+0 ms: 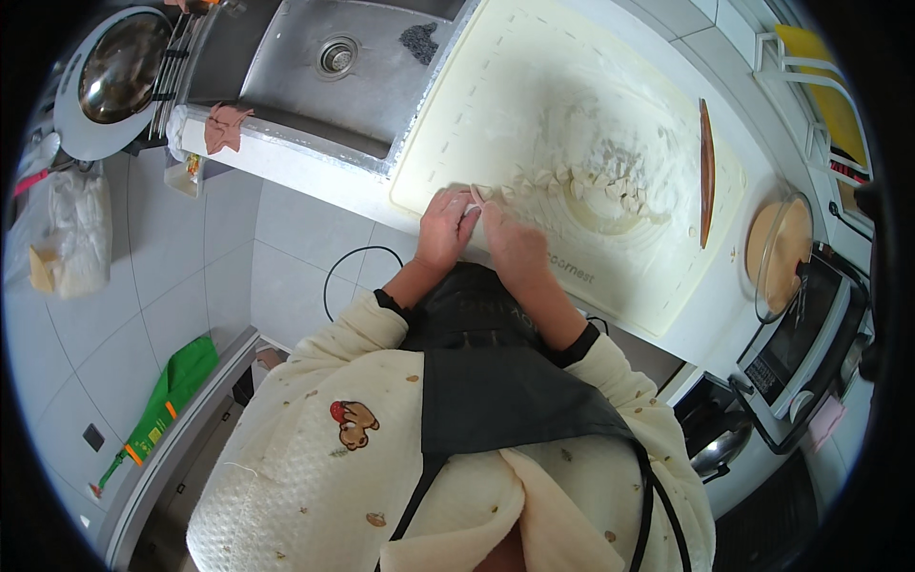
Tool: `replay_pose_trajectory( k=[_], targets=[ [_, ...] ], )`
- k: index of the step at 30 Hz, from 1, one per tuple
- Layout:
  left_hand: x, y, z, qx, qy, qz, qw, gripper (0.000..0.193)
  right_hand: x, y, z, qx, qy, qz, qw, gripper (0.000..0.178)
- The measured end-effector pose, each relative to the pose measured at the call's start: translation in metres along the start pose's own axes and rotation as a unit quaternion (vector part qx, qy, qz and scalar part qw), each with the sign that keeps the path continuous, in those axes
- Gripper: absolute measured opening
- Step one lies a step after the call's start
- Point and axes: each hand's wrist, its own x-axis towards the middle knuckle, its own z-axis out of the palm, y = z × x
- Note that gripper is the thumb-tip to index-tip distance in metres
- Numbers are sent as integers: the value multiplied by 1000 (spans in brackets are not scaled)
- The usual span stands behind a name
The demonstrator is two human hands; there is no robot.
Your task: The person prepares dough by kneading and rolling it into a log, then cuts it into small pieces. They shape each piece into a round dumpling wrapper and coat them with flour on a cutting board.
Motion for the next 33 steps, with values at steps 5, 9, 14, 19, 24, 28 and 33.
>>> replay_pose_trajectory(
  k=[5, 9, 14, 19, 24, 28, 33],
  targets=[
    [-8, -6, -1, 15, 65, -5, 998, 15, -2, 8, -2, 26, -52, 105, 993, 11],
    [-13, -8, 2, 25, 48, -11, 998, 14, -8, 2, -19, 59, 8, 66, 996, 10],
    [-21, -2, 9, 2, 43, -26, 999, 12, -30, 1, -21, 127, -33, 27, 991, 9],
    [-26, -1, 13, 18, 48, -27, 998, 11, -38, -1, -23, 81, -36, -9, 996, 4],
    [-28, 0, 13, 12, 57, -15, 998, 11, -39, 0, -22, 76, -43, -10, 996, 7],
    [-29, 0, 11, 8, 44, -27, 999, 13, -39, 2, -19, 80, -44, -13, 996, 7],
    [-26, 3, 9, -5, 44, -21, 999, 14, -38, 6, -20, 94, -61, -11, 994, 6]
  ],
)
